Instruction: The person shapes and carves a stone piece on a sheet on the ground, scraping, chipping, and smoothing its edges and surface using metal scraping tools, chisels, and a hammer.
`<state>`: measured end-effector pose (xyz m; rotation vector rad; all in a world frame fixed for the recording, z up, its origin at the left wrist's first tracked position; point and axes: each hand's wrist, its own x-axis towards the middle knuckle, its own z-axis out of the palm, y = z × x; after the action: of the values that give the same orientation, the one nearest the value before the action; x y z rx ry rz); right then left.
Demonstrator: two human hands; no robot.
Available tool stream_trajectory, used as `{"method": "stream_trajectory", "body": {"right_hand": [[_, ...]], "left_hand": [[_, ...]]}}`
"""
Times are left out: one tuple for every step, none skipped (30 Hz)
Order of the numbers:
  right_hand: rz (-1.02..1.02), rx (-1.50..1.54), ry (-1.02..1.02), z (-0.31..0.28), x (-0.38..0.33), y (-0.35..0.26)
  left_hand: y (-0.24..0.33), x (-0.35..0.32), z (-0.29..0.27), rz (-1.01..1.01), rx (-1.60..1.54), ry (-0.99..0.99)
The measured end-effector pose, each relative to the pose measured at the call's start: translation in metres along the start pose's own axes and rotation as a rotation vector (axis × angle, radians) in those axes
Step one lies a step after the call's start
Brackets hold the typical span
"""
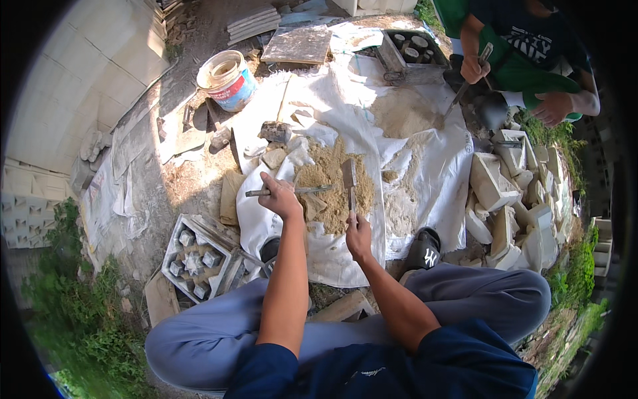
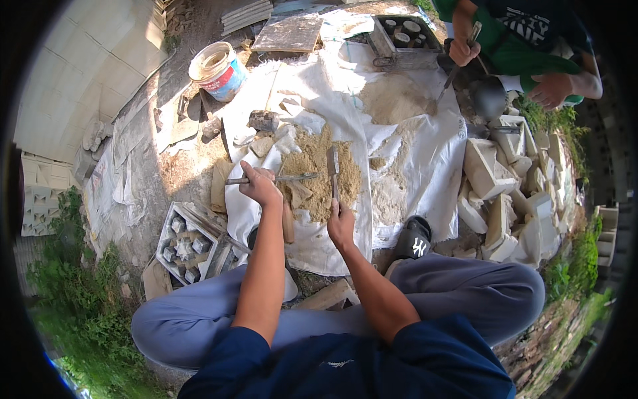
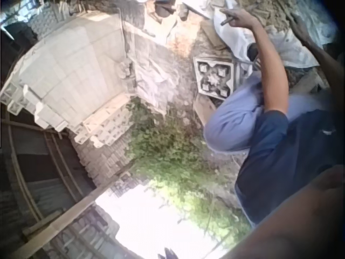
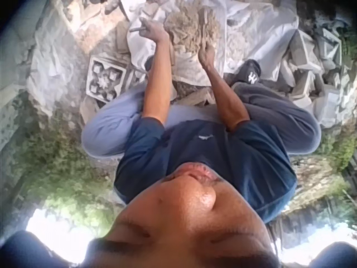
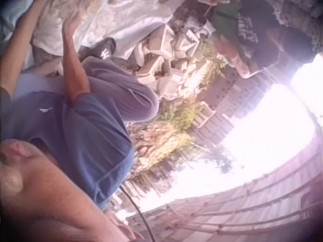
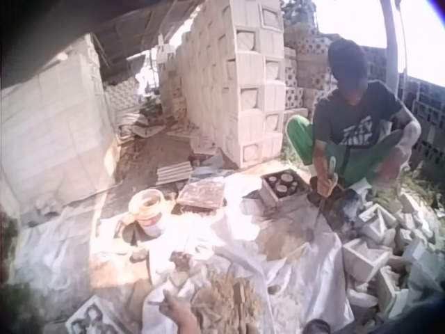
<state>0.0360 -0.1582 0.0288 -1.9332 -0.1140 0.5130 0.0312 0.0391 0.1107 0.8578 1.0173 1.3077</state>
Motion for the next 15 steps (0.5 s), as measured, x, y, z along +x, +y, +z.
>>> {"method": "stream_trajectory", "body": {"right_hand": [[-0.043,0.063,0.030,0.003,0.004,-0.003],[-0.041,0.057,0.029,0.001,0.001,-0.003],[-0.049,0.148,0.012,0.002,-0.003,-0.014],[-0.058,0.240,-0.006,0.002,-0.006,-0.022],[-0.060,0.243,-0.014,0.004,-0.009,-0.023],[-0.080,0.090,-0.049,0.001,-0.013,-0.018],[-0.095,-0.064,-0.074,-0.002,-0.014,-0.007],[-0.043,-0.165,-0.089,0.000,-0.010,0.006],[-0.046,-0.160,-0.090,0.000,-0.011,0.008],[0.039,-0.180,-0.056,-0.003,-0.012,0.011],[0.124,-0.200,-0.023,-0.006,-0.011,0.013],[0.119,-0.164,-0.006,-0.012,-0.010,0.014],[0.180,-0.195,-0.047,-0.016,-0.003,0.012],[0.178,-0.193,-0.058,-0.016,-0.002,0.012],[0.171,-0.191,-0.064,-0.018,0.002,0.009]], "left_hand": [[-0.001,-0.002,0.002,0.013,-0.018,-0.036],[-0.001,-0.004,0.003,0.010,-0.028,-0.040],[-0.001,-0.001,0.001,0.015,-0.028,-0.034],[0.000,0.002,-0.001,0.005,-0.026,-0.017],[0.001,0.005,-0.002,-0.004,-0.024,0.000],[0.002,0.004,0.000,-0.009,-0.028,-0.006],[0.001,-0.001,0.004,-0.029,-0.019,0.000],[0.000,-0.005,0.008,-0.050,-0.009,0.006],[0.001,-0.002,0.003,-0.044,-0.009,0.004],[0.002,0.001,-0.002,-0.048,-0.004,-0.006],[0.002,0.003,-0.005,-0.052,0.001,-0.016],[0.002,0.000,-0.005,-0.022,-0.009,-0.017],[0.001,-0.001,-0.005,-0.023,-0.006,-0.013],[0.001,0.000,-0.003,0.001,0.000,-0.022],[0.000,0.000,0.000,0.024,-0.002,-0.035]]}}
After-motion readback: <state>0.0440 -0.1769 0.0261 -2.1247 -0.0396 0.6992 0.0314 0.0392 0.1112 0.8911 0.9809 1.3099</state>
